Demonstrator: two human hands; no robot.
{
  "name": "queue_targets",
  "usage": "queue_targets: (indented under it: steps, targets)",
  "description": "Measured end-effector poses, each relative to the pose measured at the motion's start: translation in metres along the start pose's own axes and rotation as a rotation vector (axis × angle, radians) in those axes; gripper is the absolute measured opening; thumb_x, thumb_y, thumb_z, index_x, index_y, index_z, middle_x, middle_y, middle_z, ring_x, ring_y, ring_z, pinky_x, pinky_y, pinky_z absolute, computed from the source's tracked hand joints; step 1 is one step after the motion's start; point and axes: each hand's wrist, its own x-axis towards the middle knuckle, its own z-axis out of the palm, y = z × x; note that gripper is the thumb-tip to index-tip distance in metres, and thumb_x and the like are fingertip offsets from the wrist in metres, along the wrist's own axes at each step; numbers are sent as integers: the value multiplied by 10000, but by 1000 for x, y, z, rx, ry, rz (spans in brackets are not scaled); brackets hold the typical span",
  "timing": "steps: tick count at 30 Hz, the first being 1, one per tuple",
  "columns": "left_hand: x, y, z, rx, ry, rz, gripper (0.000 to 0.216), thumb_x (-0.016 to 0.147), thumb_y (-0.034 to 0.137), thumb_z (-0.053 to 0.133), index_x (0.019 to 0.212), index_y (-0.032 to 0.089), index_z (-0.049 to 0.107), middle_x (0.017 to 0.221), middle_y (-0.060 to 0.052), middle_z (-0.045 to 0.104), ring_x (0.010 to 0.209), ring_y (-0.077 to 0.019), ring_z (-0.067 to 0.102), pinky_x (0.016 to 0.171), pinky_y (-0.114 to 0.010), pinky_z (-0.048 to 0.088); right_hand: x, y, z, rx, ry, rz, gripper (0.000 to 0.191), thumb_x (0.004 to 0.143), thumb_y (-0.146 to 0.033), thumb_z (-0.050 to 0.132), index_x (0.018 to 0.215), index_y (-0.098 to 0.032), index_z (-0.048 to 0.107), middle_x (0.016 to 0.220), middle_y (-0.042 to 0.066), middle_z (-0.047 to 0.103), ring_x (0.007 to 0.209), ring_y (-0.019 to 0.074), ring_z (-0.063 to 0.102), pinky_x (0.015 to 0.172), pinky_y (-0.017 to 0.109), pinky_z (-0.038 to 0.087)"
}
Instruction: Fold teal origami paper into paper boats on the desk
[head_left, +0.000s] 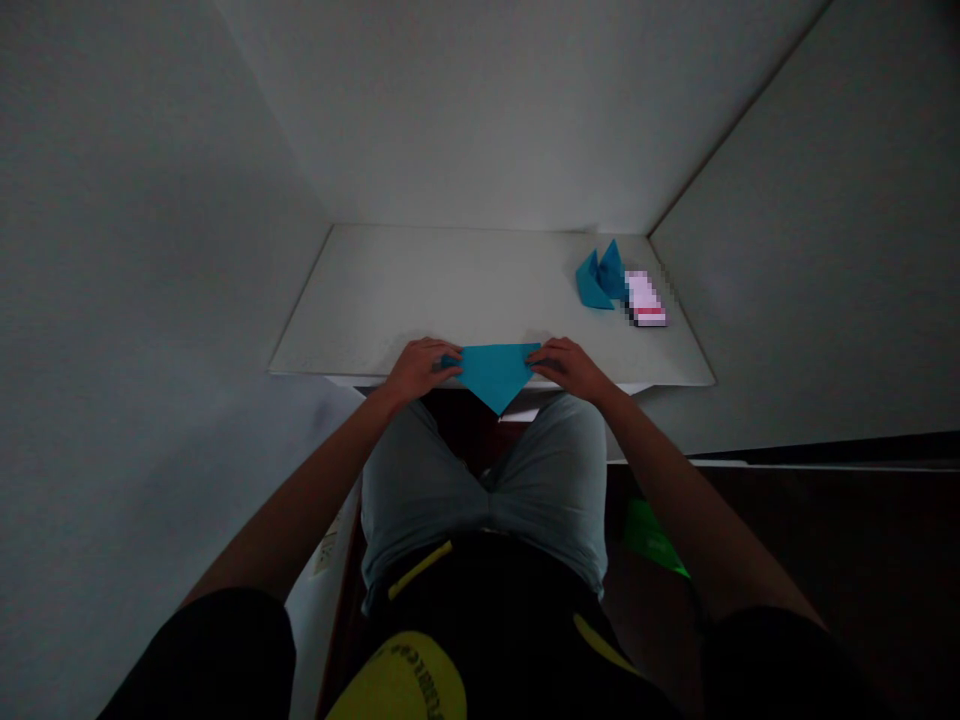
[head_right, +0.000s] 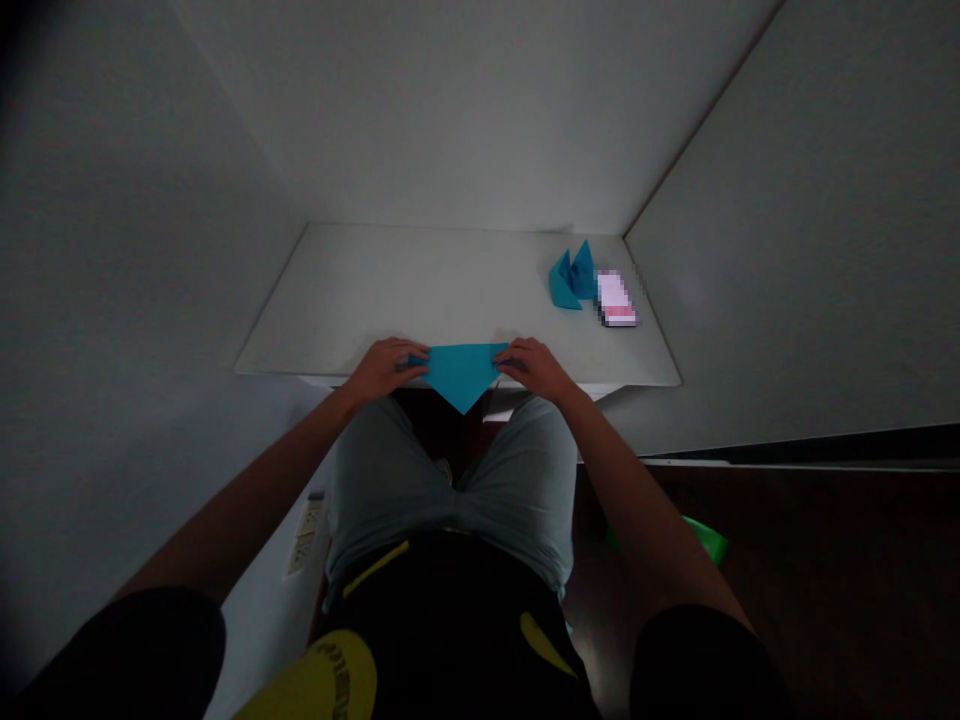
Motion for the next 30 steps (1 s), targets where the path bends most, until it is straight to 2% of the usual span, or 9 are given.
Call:
queue_targets:
  steps: [4, 6, 11, 15, 18, 20, 25, 28, 30]
  targets:
    - [8, 2, 0, 119, 23, -174, 553, 888, 496, 829, 1365, 252, 692, 1445, -125, 672, 1358, -342, 587, 1159, -535, 455, 12, 9, 4, -64, 23, 42, 551, 1003, -536, 693, 1479, -258, 681, 1366, 167, 658, 1239, 360, 617, 1115, 573, 507]
    - [12, 1, -2, 147, -3, -235, 585, 851, 518, 859, 1343, 248, 693, 1437, -138, 639, 1354, -373, 559, 1134, -557, 460, 19, 16, 4, -101, 13, 48, 626, 973, -548, 733, 1521, -261, 640, 1438, 180, 607, 1303, 389, 575, 1166, 611, 463]
    - [24, 0, -7, 108, -83, -303, 475, 789, 457, 911, 1160, 245, 703, 1359, -120, 646, 1311, -374, 577, 1091, -554, 476, 37, 29, -2, -90, -49, 24, 497, 934, -536, 784, 1347, -267, 721, 1368, 167, 627, 1330, 395, 555, 1199, 636, 413]
    - [27, -1, -6, -13, -86, -356, 527, 741, 371, 939, 1156, 235, 644, 1177, -81, 724, 1103, -303, 678, 1031, -494, 512, 44, 31, -8, -14, -86, 4, 439, 905, -549, 808, 1234, -267, 735, 1285, 141, 650, 1261, 368, 590, 1162, 609, 447]
    - [23, -2, -3, -146, -64, -293, 595, 756, 310, 923, 1269, 245, 628, 1133, -55, 750, 1021, -249, 713, 972, -418, 542, 44, 29, -9, 9, -78, 18, 609, 892, -546, 822, 1412, -266, 673, 1331, 154, 642, 1248, 376, 599, 1158, 625, 440]
    - [19, -3, -2, -199, -56, -232, 567, 798, 282, 888, 1314, 254, 653, 1075, -35, 761, 979, -221, 728, 941, -380, 554, 45, 28, -9, -4, -69, 13, 628, 884, -535, 836, 1435, -279, 676, 1370, 155, 636, 1288, 389, 585, 1173, 639, 416]
    - [13, -1, 6, -143, 22, -46, 238, 936, 247, 749, 1166, 258, 809, 1084, -57, 775, 1000, -208, 733, 960, -372, 567, 48, 23, -9, -14, -60, -61, 210, 932, -421, 791, 1085, -277, 797, 1238, 95, 728, 1198, 326, 649, 1113, 545, 455]
    - [10, 3, 15, 14, 136, 2, 255, 982, 186, 657, 1147, 259, 837, 1163, -84, 793, 1113, -244, 721, 1026, -433, 553, 45, 16, -12, -96, 21, -26, 121, 965, -330, 723, 1034, -255, 788, 1150, 86, 765, 1082, 298, 674, 1013, 484, 487]
    - [5, 8, 21, 105, 150, 18, 338, 987, 140, 607, 1218, 261, 823, 1247, -86, 798, 1192, -263, 712, 1071, -477, 535, 39, 8, -14, -191, 63, 0, 165, 983, -257, 665, 1092, -255, 788, 1227, 91, 772, 1124, 308, 669, 997, 487, 477]
